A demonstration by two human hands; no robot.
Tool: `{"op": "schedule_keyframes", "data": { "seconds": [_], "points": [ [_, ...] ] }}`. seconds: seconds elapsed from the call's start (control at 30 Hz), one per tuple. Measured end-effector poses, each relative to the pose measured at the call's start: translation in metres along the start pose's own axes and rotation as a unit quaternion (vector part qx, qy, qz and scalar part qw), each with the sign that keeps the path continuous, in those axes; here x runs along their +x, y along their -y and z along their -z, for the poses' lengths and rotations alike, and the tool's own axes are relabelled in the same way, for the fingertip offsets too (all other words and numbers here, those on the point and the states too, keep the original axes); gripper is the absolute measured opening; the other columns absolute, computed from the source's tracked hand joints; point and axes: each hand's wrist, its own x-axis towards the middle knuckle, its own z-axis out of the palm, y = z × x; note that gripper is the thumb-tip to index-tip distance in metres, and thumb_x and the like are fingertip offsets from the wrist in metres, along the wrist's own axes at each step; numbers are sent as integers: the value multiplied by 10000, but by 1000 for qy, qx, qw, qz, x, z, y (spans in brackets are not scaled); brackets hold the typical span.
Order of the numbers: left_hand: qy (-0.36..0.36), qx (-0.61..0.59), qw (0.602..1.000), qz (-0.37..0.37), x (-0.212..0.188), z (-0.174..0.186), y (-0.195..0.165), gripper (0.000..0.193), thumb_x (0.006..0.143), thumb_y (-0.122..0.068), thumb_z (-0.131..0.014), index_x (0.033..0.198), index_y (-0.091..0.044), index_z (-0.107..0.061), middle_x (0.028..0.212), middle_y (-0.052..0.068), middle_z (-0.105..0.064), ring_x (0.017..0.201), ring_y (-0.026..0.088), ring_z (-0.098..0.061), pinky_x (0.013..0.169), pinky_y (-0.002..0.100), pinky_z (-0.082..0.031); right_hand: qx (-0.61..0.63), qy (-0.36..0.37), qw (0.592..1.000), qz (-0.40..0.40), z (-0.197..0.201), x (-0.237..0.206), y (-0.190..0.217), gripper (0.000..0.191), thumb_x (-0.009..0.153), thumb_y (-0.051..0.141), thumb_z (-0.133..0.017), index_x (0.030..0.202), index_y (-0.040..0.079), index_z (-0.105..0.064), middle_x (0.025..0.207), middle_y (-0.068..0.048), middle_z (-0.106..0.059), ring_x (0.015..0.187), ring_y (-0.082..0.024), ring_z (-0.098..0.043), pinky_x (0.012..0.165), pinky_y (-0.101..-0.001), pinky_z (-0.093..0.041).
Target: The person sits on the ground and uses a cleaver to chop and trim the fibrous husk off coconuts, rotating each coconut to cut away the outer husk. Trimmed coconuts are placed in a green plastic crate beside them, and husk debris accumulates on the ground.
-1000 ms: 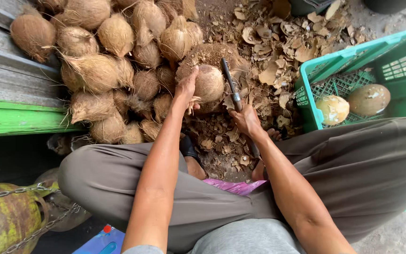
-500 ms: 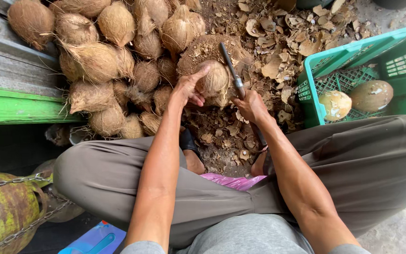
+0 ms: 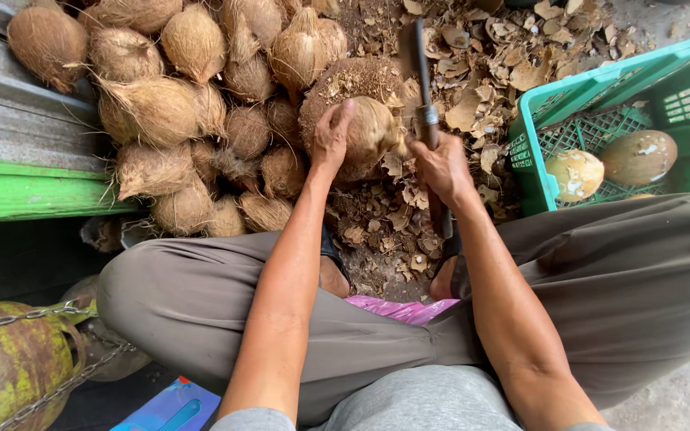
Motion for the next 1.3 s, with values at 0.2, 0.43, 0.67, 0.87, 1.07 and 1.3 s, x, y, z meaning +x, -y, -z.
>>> {"op": "schedule_keyframes", "data": {
  "seconds": [0.2,0.43,0.67,0.87,1.07,1.3],
  "points": [
    [-101,24,983,154,19,-13,-7,948,803,-846,-429,1364,-103,-604,1258,183,-642,1088,311,-645,893,533,-541,30,-62,984,162,12,-15,-3,391,1042,256,-667,722,99,-506,607,-11,-543,447,-84,-493,366,-280,-408],
    [-112,19,983,141,16,-17,-9,990,747,-838,-414,1370,-86,-575,1130,159,-685,870,260,-700,711,487,-614,-111,14,994,-4,-10,-1,-51,280,997,294,-680,802,104,-614,632,-9,-593,433,-92,-494,374,-303,-442],
    [-110,10,982,152,18,-9,-7,1073,724,-907,-441,1418,-99,-568,1331,198,-627,1098,333,-656,894,539,-558,24,-44,989,138,10,-4,-31,362,1048,338,-610,783,99,-549,580,6,-566,412,-74,-513,344,-270,-460],
    [-60,36,991,117,12,9,-2,965,793,-859,-403,1453,-172,-554,1488,171,-512,1347,353,-514,1026,619,-447,-137,42,983,-111,-18,8,-62,265,1009,251,-637,819,71,-589,639,-22,-543,424,-110,-401,336,-301,-347],
    [-141,120,974,128,5,16,-8,920,827,-829,-497,1464,-165,-500,1403,196,-583,1255,410,-582,1012,661,-455,-224,32,973,-43,-30,22,-105,248,1029,246,-599,901,36,-632,636,-44,-580,452,-145,-459,354,-341,-356],
    [-109,130,979,112,3,11,-7,990,537,-576,-899,1320,-95,-531,1283,171,-644,1101,307,-681,902,483,-603,-244,44,962,-112,-20,27,-87,381,1004,360,-680,867,7,-635,626,-44,-544,468,-131,-442,397,-319,-357]
  ]
}}
